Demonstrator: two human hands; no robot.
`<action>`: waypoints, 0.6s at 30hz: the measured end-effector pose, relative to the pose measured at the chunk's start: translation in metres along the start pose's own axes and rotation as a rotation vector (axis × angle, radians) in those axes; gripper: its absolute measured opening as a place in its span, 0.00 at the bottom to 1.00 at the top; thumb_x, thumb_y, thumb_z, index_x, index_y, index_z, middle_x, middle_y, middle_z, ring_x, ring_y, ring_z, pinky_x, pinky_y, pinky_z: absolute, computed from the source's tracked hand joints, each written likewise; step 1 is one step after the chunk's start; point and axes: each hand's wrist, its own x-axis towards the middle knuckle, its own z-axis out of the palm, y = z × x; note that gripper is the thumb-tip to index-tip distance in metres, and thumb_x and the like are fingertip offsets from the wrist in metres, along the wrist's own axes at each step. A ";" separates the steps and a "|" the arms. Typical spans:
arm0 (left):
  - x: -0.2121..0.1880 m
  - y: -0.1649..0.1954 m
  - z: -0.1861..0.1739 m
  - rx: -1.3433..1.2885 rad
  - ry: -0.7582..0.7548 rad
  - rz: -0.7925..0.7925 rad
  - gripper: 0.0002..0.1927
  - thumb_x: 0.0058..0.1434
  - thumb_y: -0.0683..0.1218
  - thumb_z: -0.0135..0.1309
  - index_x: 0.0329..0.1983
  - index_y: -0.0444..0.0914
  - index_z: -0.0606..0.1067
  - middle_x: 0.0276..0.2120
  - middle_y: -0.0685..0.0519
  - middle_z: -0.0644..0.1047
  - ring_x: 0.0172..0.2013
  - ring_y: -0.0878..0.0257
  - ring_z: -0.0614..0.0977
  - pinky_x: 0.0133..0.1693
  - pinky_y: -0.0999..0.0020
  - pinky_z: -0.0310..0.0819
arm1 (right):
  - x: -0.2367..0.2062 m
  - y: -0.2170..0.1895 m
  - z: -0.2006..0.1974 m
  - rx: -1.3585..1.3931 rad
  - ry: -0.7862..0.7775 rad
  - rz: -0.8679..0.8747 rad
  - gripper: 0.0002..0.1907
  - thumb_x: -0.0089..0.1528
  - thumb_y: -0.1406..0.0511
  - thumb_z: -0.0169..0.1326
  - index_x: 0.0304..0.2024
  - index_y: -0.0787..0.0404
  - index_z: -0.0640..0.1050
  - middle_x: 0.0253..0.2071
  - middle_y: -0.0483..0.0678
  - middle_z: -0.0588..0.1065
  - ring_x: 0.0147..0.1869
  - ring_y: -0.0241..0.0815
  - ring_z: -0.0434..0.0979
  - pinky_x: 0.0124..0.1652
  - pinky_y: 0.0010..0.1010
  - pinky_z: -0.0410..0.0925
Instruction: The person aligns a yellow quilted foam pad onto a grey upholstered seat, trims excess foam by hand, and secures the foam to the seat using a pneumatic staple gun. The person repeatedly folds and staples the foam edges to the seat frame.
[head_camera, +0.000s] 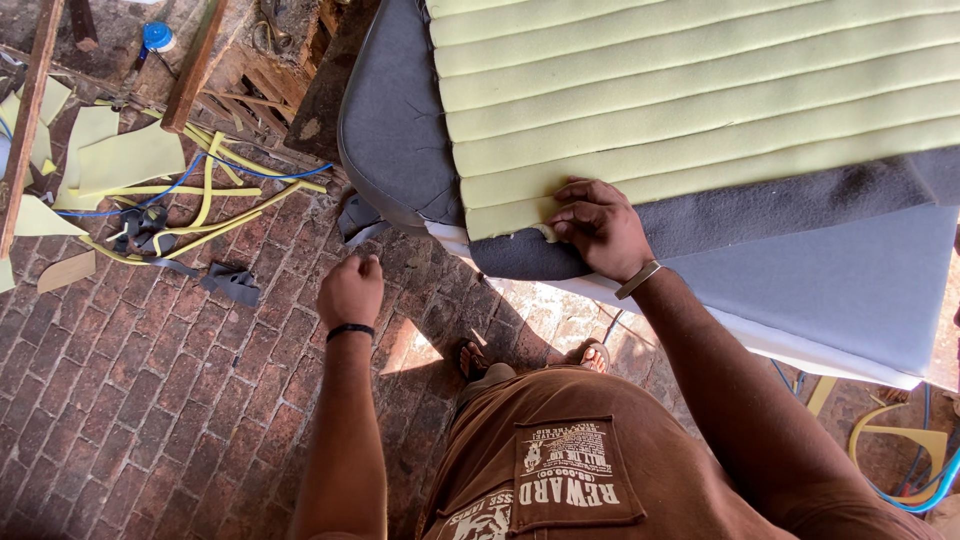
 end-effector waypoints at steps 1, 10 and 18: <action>-0.001 -0.009 -0.002 0.050 -0.044 -0.055 0.20 0.73 0.60 0.51 0.36 0.41 0.79 0.32 0.55 0.82 0.30 0.61 0.82 0.37 0.61 0.79 | -0.002 0.003 -0.002 0.068 -0.015 0.035 0.05 0.60 0.70 0.63 0.38 0.57 0.84 0.52 0.47 0.78 0.65 0.45 0.74 0.63 0.39 0.68; -0.012 -0.016 0.004 0.051 0.026 -0.014 0.09 0.62 0.55 0.61 0.38 0.47 0.83 0.37 0.57 0.84 0.31 0.62 0.86 0.32 0.62 0.80 | -0.014 0.034 -0.008 0.715 0.149 0.264 0.14 0.62 0.81 0.49 0.41 0.64 0.82 0.53 0.52 0.79 0.59 0.43 0.78 0.60 0.31 0.69; -0.033 0.118 -0.001 -0.489 0.247 0.619 0.07 0.66 0.48 0.60 0.43 0.41 0.81 0.38 0.51 0.84 0.33 0.64 0.85 0.33 0.71 0.82 | -0.027 0.045 -0.024 0.851 0.504 0.454 0.14 0.63 0.80 0.46 0.45 0.66 0.80 0.48 0.50 0.81 0.51 0.39 0.80 0.51 0.30 0.74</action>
